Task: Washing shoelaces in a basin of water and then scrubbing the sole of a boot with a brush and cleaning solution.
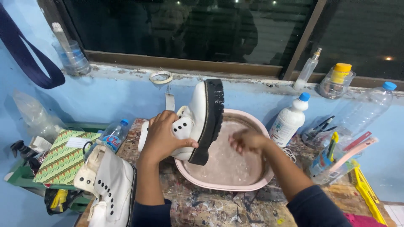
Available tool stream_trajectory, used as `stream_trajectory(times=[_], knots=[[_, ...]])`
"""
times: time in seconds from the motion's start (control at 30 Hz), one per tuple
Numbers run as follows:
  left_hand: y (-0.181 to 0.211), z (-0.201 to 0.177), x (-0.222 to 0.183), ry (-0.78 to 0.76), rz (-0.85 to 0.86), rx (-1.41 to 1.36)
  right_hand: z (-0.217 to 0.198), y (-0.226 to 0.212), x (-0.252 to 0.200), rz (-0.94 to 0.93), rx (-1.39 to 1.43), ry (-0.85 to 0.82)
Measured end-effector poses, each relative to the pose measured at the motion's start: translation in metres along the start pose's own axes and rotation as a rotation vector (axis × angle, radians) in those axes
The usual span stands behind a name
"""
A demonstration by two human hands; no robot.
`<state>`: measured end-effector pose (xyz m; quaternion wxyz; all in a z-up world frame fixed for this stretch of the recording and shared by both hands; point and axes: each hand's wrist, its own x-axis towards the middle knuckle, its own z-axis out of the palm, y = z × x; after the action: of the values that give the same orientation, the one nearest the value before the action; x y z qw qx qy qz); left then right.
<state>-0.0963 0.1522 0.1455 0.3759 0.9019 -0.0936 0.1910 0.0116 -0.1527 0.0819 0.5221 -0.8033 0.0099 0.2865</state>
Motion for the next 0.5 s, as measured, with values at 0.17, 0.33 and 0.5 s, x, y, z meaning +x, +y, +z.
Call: stream_trajectory(times=[0.17, 0.33, 0.5], knots=[[-0.039, 0.01, 0.011, 0.034, 0.054, -0.117, -0.001, -0.136, -0.084, -0.321, -0.027, 0.012], [-0.069, 0.019, 0.018, 0.048, 0.093, -0.203, 0.014, -0.202, -0.12, -0.538, -0.022, -0.04], [-0.098, 0.027, 0.018, 0.117, 0.149, -0.393, 0.009, -0.191, -0.118, -0.749, 0.073, 0.036]])
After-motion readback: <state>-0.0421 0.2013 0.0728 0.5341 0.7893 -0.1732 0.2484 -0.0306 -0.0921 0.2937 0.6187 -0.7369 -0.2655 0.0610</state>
